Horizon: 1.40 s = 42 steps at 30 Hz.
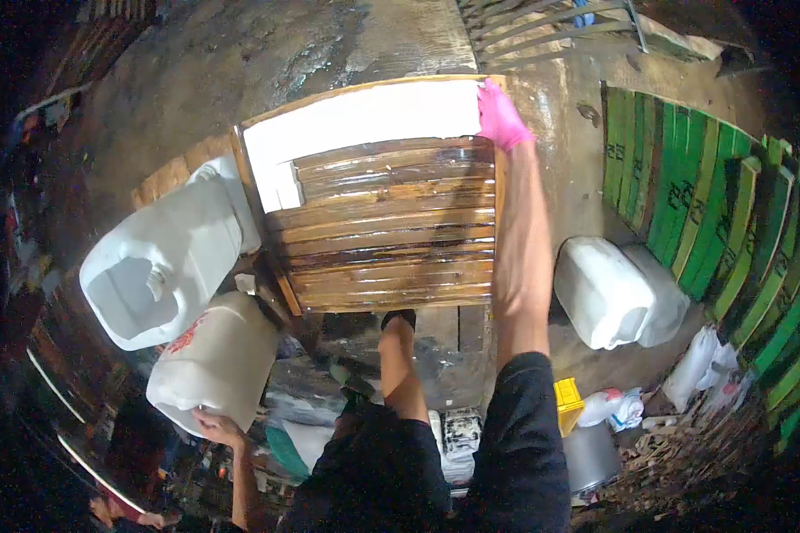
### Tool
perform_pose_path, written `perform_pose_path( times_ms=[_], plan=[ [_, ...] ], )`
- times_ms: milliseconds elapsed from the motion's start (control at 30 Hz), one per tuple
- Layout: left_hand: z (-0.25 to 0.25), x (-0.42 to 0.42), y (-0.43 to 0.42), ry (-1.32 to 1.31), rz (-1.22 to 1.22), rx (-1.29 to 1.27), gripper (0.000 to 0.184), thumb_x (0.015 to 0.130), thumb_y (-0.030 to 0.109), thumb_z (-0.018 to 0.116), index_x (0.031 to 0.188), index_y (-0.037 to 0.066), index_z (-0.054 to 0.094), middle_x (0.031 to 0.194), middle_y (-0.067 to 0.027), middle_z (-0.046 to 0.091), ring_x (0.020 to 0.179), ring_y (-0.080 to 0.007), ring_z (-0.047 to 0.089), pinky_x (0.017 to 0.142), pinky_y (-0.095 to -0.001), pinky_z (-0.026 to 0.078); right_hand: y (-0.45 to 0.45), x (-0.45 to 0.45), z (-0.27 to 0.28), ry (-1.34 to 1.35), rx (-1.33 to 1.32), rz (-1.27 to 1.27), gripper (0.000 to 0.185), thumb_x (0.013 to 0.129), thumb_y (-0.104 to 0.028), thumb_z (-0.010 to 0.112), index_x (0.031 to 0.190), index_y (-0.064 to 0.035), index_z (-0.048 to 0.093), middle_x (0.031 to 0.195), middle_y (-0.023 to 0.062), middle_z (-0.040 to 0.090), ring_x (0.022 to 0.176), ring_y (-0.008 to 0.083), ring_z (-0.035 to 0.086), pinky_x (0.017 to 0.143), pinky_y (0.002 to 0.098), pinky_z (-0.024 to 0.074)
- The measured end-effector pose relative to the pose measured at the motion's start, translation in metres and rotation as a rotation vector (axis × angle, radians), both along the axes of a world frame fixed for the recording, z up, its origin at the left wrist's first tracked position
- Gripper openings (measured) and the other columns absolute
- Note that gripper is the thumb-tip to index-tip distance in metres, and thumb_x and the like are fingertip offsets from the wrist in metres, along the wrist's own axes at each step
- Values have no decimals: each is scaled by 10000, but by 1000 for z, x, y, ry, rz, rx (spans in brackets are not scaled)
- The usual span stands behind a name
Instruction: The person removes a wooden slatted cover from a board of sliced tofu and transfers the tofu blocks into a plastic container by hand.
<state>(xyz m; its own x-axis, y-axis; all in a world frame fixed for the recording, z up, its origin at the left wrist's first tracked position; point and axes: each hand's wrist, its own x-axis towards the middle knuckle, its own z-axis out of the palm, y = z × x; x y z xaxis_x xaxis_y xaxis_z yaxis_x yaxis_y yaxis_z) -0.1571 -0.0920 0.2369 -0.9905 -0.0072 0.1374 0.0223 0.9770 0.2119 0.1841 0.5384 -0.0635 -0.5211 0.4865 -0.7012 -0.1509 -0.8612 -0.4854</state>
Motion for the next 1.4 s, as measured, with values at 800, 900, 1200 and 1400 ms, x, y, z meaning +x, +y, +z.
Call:
perform_pose_path(
  times_ms=[800, 900, 1200, 1400],
  plan=[
    [43, 10, 11, -141, -56, 251, 613, 965, 271, 472, 1390, -116, 258, 1486, -298, 187, 1349, -385, 274, 1099, -413, 259, -314, -119, 266, 278, -305, -85, 734, 834, -491, 336, 1309, 55, 457, 1317, 202, 506, 1204, 355, 490, 1035, 465, 376],
    [78, 51, 36, -389, 31, 691, 674, 991, 271, 379, 1441, -86, 27, 1528, -261, -10, 1424, -354, 26, 1154, -400, 69, -351, -168, 326, 332, -274, 113, 733, 790, -449, 378, 1298, 72, 466, 1315, 227, 501, 1203, 367, 494, 1037, 463, 372],
    [119, -39, 7, -391, 683, 1527, 707, 996, 513, 184, 1495, 72, -56, 1563, -137, -69, 1442, -267, 17, 1161, -360, 54, -549, -397, 428, 285, 381, 1184, 497, 845, -303, 520, 1227, 15, 532, 1227, 108, 543, 1172, 203, 460, 1062, 304, 280],
    [17, -83, -57, -907, 1093, 1926, 698, 979, 499, 243, 1506, 110, 2, 1574, -61, 20, 1431, -246, 147, 1160, -380, 119, -613, -467, 346, -182, 430, 1263, 324, 867, -329, 548, 1003, -39, 597, 940, 20, 554, 913, 169, 460, 900, 302, 371]
  ],
)
